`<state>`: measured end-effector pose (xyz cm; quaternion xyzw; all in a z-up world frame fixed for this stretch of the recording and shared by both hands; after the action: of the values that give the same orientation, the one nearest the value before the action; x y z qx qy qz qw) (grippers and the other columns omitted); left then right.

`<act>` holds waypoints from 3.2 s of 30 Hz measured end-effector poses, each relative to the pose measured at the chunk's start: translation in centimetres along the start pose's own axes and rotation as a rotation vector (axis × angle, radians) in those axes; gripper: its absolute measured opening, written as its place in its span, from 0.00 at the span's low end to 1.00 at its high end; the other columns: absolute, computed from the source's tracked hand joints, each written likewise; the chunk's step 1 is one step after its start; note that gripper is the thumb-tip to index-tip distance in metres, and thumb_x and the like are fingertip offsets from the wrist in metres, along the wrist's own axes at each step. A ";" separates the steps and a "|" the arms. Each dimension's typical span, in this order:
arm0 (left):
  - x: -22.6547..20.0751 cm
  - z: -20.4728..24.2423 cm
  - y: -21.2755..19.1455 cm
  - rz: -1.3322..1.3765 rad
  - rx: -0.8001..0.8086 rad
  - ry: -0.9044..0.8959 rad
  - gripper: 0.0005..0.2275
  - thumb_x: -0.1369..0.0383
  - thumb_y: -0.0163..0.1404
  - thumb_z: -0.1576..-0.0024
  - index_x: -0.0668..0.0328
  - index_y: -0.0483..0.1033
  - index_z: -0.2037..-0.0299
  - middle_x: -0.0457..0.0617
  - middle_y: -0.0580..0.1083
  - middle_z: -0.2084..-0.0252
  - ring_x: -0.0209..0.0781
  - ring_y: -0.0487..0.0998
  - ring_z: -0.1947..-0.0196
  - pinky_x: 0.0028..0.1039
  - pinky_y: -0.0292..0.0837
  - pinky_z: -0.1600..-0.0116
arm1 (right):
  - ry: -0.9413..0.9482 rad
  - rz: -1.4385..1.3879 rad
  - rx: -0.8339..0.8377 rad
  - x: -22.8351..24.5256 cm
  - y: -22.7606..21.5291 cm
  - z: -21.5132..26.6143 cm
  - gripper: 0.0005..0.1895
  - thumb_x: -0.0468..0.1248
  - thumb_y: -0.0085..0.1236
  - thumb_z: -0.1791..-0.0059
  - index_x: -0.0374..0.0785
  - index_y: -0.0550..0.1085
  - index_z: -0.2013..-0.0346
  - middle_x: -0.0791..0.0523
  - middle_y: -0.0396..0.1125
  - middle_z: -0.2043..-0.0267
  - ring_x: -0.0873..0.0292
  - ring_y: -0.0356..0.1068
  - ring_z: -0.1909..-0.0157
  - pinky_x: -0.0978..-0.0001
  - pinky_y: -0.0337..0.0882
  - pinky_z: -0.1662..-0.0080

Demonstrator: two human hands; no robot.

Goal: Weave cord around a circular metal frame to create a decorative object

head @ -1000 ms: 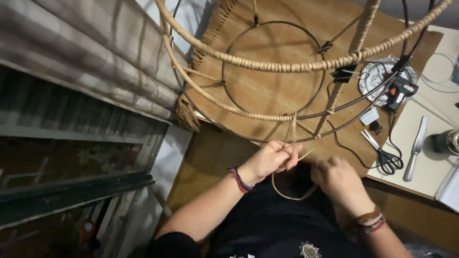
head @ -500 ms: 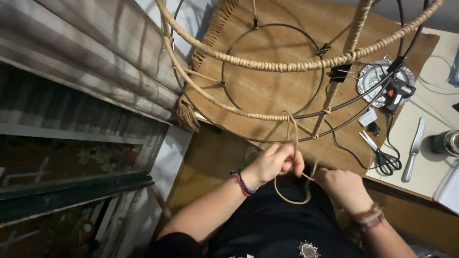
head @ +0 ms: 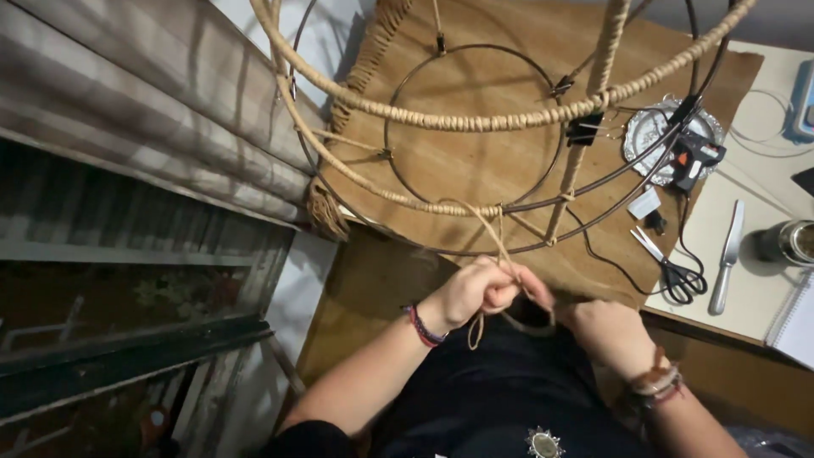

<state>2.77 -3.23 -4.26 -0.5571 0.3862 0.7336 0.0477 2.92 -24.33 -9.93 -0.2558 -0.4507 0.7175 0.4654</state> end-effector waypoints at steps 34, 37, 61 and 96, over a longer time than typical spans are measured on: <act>-1.1 0.2 0.3 -1.133 -0.788 -0.020 0.16 0.53 0.56 0.46 0.49 0.71 0.81 0.43 0.68 0.86 0.42 0.69 0.82 0.35 0.67 0.71 | -0.456 -0.640 0.034 0.7 -9.6 0.6 0.28 0.44 0.47 0.48 0.46 0.62 0.32 0.58 0.67 0.54 0.61 0.67 0.55 0.68 0.67 0.53; -0.6 0.0 -0.4 -1.419 -0.872 -0.103 0.12 0.53 0.53 0.47 0.49 0.75 0.75 0.50 0.75 0.83 0.57 0.79 0.79 0.44 0.73 0.71 | -0.597 -1.455 0.018 1.7 -14.6 2.5 0.29 0.46 0.40 0.43 0.33 0.60 0.30 0.52 0.61 0.47 0.53 0.64 0.45 0.62 0.63 0.44; -1.8 0.1 0.5 -0.934 -0.624 0.062 0.13 0.55 0.43 0.37 0.50 0.78 0.57 0.39 0.68 0.77 0.38 0.70 0.78 0.33 0.64 0.70 | -0.398 -0.423 -0.548 -0.3 -5.1 1.2 0.32 0.28 0.50 0.52 0.48 0.67 0.33 0.57 0.74 0.50 0.59 0.76 0.65 0.68 0.75 0.61; -14.0 -7.7 -8.6 -1.701 -0.567 1.263 0.09 0.58 0.54 0.39 0.44 0.80 0.70 0.42 0.74 0.73 0.40 0.77 0.65 0.39 0.63 0.51 | -0.343 -0.208 -0.890 7.5 -20.8 -2.1 0.07 0.35 0.55 0.42 0.40 0.75 0.49 0.58 0.76 0.57 0.56 0.76 0.60 0.64 0.71 0.67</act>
<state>18.34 3.02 2.69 -0.9077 -0.3524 0.1054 0.2018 10.39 -13.41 7.88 -0.2615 -0.8071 0.4368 0.2990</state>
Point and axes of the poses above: each hand's wrist, its own z-axis away from the middle knuckle, its own y-axis out of the palm, x = y × z, the point moved 4 cm from there along -z, towards the middle knuckle
